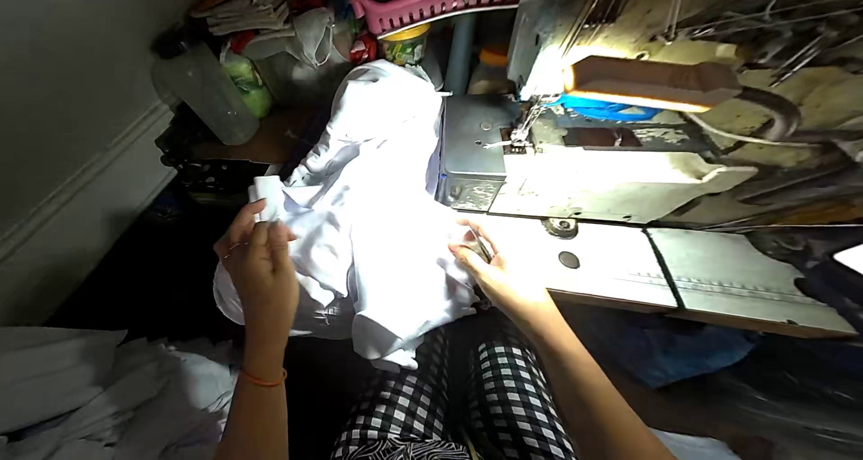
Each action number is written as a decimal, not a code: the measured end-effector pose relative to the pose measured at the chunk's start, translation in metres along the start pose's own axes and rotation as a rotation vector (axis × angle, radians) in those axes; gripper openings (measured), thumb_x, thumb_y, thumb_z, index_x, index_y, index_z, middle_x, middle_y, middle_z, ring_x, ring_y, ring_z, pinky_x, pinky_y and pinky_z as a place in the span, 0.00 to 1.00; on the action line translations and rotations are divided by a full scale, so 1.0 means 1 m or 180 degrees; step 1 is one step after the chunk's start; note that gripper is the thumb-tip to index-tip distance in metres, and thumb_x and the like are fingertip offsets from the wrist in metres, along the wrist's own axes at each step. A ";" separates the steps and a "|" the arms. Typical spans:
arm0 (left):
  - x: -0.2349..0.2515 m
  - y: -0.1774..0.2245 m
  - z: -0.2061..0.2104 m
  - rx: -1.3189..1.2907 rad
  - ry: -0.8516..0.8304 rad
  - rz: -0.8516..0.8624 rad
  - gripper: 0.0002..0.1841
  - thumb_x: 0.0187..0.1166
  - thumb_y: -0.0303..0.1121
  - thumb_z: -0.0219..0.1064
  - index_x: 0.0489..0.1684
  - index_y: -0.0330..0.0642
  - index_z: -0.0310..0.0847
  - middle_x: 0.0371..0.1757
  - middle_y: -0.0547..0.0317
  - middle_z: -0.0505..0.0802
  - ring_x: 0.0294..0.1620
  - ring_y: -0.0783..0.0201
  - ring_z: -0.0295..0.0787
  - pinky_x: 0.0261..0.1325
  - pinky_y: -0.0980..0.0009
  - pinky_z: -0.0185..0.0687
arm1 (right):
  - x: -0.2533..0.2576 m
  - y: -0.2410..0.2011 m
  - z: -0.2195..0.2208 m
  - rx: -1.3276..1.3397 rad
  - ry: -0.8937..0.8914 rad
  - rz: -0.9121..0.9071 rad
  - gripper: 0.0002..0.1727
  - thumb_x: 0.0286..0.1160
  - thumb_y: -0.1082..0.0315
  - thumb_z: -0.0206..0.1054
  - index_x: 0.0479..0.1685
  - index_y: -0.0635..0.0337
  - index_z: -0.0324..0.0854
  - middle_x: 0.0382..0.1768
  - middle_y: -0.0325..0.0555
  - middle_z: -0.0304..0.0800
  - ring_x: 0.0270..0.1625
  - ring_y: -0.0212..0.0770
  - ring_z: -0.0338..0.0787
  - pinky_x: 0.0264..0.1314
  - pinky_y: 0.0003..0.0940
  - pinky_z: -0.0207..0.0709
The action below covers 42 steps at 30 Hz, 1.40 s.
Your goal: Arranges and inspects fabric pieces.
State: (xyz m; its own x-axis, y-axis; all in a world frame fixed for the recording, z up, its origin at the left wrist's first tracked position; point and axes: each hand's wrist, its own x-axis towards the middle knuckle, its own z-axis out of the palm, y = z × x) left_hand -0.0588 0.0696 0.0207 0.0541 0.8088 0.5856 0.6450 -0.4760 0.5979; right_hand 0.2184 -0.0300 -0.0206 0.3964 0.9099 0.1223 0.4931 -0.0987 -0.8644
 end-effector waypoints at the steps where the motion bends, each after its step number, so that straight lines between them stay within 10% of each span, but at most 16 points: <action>1: 0.002 0.009 0.003 0.0101 -0.0126 0.0300 0.23 0.91 0.40 0.50 0.36 0.33 0.86 0.77 0.42 0.81 0.78 0.45 0.72 0.81 0.44 0.60 | 0.005 0.001 0.001 -0.0365 0.0010 -0.0093 0.28 0.80 0.53 0.70 0.79 0.48 0.76 0.60 0.51 0.88 0.50 0.52 0.91 0.46 0.60 0.82; 4: 0.017 0.024 0.026 0.0131 -0.1133 0.0769 0.19 0.89 0.36 0.54 0.35 0.34 0.88 0.82 0.44 0.78 0.82 0.43 0.72 0.82 0.38 0.61 | 0.021 0.002 0.007 -0.0733 -0.0301 -0.0326 0.30 0.76 0.48 0.73 0.72 0.56 0.82 0.69 0.61 0.79 0.62 0.62 0.85 0.56 0.69 0.78; 7: 0.033 0.020 0.076 0.0172 -0.1818 0.0454 0.17 0.90 0.34 0.57 0.41 0.28 0.86 0.87 0.38 0.71 0.84 0.38 0.69 0.81 0.31 0.58 | 0.027 -0.003 0.016 -0.0061 -0.0846 -0.0319 0.11 0.79 0.59 0.71 0.44 0.59 0.85 0.36 0.44 0.86 0.34 0.37 0.85 0.35 0.36 0.79; 9: 0.052 0.017 0.105 0.0327 -0.1993 0.0239 0.19 0.92 0.36 0.54 0.52 0.28 0.85 0.85 0.36 0.73 0.86 0.38 0.67 0.82 0.31 0.55 | 0.028 -0.009 0.005 0.0796 -0.1151 0.0137 0.10 0.85 0.58 0.65 0.47 0.55 0.80 0.24 0.37 0.80 0.21 0.27 0.76 0.22 0.22 0.70; 13: 0.086 0.024 0.148 0.0652 -0.2116 -0.0016 0.23 0.95 0.39 0.47 0.67 0.30 0.81 0.88 0.35 0.67 0.92 0.38 0.56 0.88 0.36 0.48 | 0.045 -0.025 -0.040 0.0993 -0.0807 0.0534 0.17 0.80 0.61 0.70 0.62 0.58 0.79 0.35 0.43 0.87 0.32 0.33 0.86 0.34 0.31 0.82; 16: 0.096 0.028 0.161 0.0698 -0.2053 0.0005 0.23 0.95 0.39 0.46 0.65 0.30 0.81 0.89 0.36 0.67 0.92 0.39 0.57 0.88 0.36 0.49 | 0.041 -0.012 -0.051 0.1143 -0.1101 0.0971 0.07 0.78 0.65 0.71 0.42 0.58 0.78 0.16 0.37 0.75 0.13 0.27 0.72 0.15 0.21 0.67; 20: 0.094 0.016 0.151 -0.0045 -0.1887 0.0099 0.20 0.93 0.35 0.50 0.60 0.26 0.83 0.82 0.33 0.76 0.87 0.41 0.67 0.87 0.44 0.58 | 0.000 0.021 -0.043 0.1978 -0.1853 0.1289 0.12 0.83 0.57 0.62 0.29 0.47 0.80 0.16 0.26 0.72 0.12 0.17 0.62 0.14 0.12 0.56; 23: 0.078 0.016 0.126 -0.0868 -0.1349 0.0306 0.18 0.91 0.32 0.51 0.52 0.25 0.85 0.79 0.33 0.78 0.81 0.48 0.74 0.83 0.54 0.66 | -0.018 0.022 -0.061 0.2238 -0.1172 0.1247 0.13 0.87 0.64 0.57 0.32 0.50 0.82 0.17 0.27 0.72 0.14 0.18 0.63 0.15 0.13 0.58; 31: -0.074 0.060 0.045 0.0322 -0.1909 0.1787 0.19 0.84 0.49 0.59 0.28 0.53 0.90 0.56 0.64 0.95 0.64 0.57 0.89 0.67 0.46 0.76 | -0.029 0.016 -0.077 0.2132 -0.0403 0.0903 0.14 0.89 0.67 0.55 0.35 0.55 0.85 0.12 0.31 0.70 0.10 0.19 0.61 0.12 0.13 0.56; 35: -0.055 0.033 0.022 -0.0201 -0.2236 0.1444 0.21 0.89 0.42 0.53 0.26 0.44 0.86 0.27 0.60 0.87 0.36 0.61 0.87 0.47 0.57 0.80 | -0.027 0.008 -0.079 0.2206 -0.0052 0.0674 0.15 0.89 0.70 0.54 0.37 0.59 0.86 0.11 0.31 0.72 0.09 0.18 0.60 0.10 0.13 0.55; 40: -0.022 0.025 -0.026 0.0453 -0.1353 0.1012 0.27 0.88 0.52 0.48 0.27 0.47 0.88 0.35 0.62 0.90 0.43 0.58 0.87 0.50 0.49 0.78 | -0.043 -0.016 -0.069 0.1342 0.0362 -0.0196 0.13 0.87 0.65 0.56 0.41 0.52 0.88 0.15 0.27 0.78 0.14 0.20 0.70 0.16 0.15 0.66; 42: -0.029 0.040 -0.029 -0.0048 -0.1453 0.0744 0.23 0.90 0.50 0.51 0.31 0.51 0.88 0.35 0.72 0.90 0.39 0.75 0.85 0.44 0.71 0.83 | -0.055 -0.023 -0.051 0.0991 0.0196 -0.0849 0.11 0.86 0.62 0.58 0.46 0.50 0.88 0.23 0.27 0.82 0.22 0.19 0.78 0.25 0.16 0.75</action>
State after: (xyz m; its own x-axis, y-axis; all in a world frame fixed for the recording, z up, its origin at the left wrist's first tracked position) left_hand -0.0564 0.0169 0.0438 0.5252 0.7469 0.4079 0.5650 -0.6644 0.4892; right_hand 0.2247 -0.0988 0.0175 0.3368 0.8603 0.3827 0.3308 0.2724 -0.9035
